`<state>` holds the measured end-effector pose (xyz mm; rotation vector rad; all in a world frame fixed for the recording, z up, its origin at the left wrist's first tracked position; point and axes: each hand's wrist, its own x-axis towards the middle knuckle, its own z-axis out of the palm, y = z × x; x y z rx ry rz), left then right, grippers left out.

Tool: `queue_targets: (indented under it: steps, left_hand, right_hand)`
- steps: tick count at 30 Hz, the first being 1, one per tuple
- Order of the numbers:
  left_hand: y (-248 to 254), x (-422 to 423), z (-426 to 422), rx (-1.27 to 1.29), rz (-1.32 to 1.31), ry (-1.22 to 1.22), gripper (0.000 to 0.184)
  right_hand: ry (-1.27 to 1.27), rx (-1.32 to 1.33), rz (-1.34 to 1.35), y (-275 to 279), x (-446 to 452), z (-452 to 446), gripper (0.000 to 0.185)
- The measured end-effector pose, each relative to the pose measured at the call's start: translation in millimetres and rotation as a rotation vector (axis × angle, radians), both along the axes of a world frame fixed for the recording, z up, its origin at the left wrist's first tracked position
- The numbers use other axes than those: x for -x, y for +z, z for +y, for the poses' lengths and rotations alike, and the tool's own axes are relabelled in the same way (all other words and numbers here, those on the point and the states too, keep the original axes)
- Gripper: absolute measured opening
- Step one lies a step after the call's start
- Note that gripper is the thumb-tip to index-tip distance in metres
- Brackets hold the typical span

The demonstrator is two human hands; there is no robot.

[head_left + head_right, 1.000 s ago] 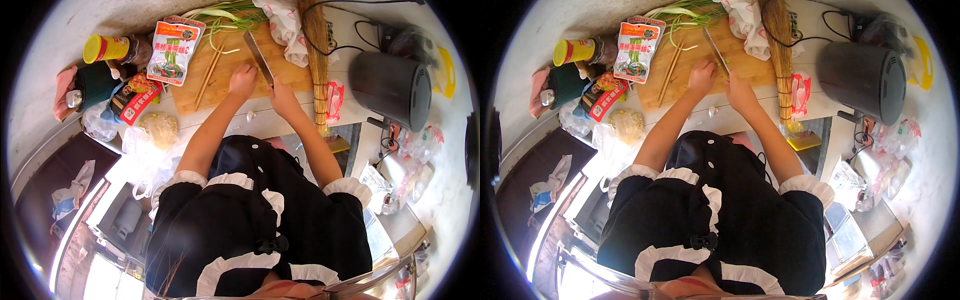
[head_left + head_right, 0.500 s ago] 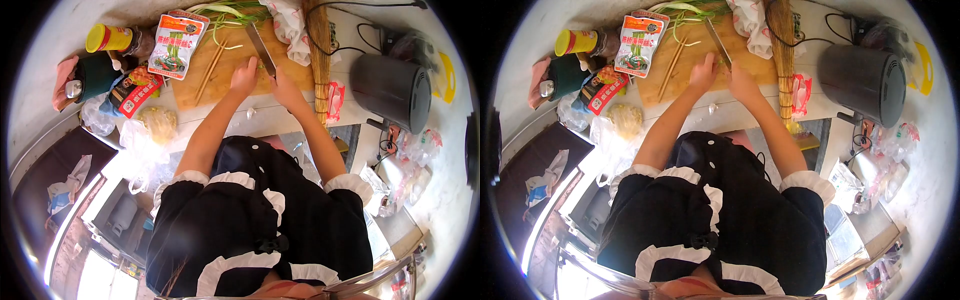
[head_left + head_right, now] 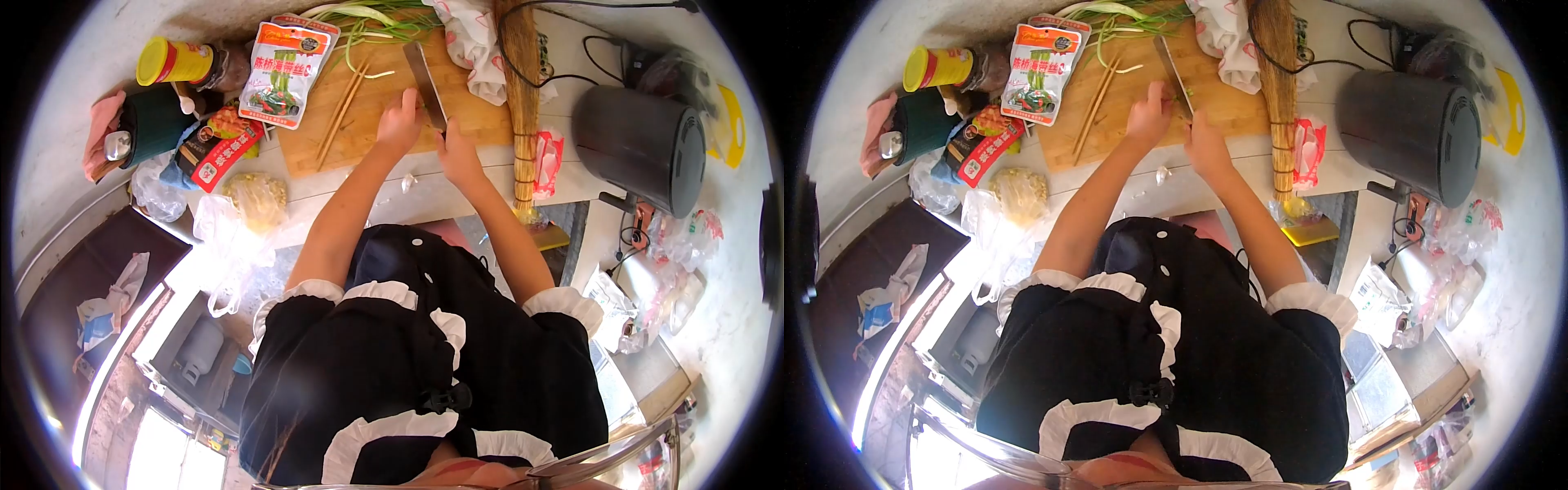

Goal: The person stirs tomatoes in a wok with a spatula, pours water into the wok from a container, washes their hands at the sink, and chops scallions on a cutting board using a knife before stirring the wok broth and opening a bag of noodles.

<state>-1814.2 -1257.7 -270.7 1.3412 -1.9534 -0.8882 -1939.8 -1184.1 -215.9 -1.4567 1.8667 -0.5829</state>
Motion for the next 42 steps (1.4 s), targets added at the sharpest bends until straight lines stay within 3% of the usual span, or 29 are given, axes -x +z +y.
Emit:
queue_targets:
  steps: [3,6,15,18,27,33,36,42]
  left_hand:
    - [6.7,-0.4,2.5,-0.045,-0.029,-0.007,0.024]
    - [7.3,-6.0,2.4,0.101,-0.117,-0.077,0.024]
    - [-5.7,-10.7,9.6,0.277,0.0,-0.033,0.009]
    - [-2.4,-12.7,6.8,0.372,-0.04,-0.05,0.01]
    - [4.1,-7.4,2.1,0.319,-0.108,0.009,0.027]
    - [1.8,-5.3,4.0,0.318,-0.045,0.04,0.022]
    - [5.2,-8.1,9.5,0.276,-0.112,0.006,0.021]
    - [2.2,-18.3,11.1,0.379,-0.039,-0.065,0.022]
  right_hand:
    - [0.045,-0.007,0.096,1.7,-2.4,-15.2,0.021]
    - [0.074,-0.026,0.085,7.0,-1.9,-24.7,0.023]
    - [0.157,-0.067,0.074,36.5,16.8,-21.1,0.024]
    - [0.139,-0.09,0.062,39.3,14.4,-15.4,0.025]
    - [0.079,-0.12,0.043,28.5,4.1,0.5,0.023]
    - [-0.005,-0.115,0.052,8.6,-7.6,9.0,0.022]
    - [0.063,0.136,0.081,-2.1,-7.6,-2.8,0.022]
    - [0.11,0.001,0.007,21.2,4.7,-19.0,0.022]
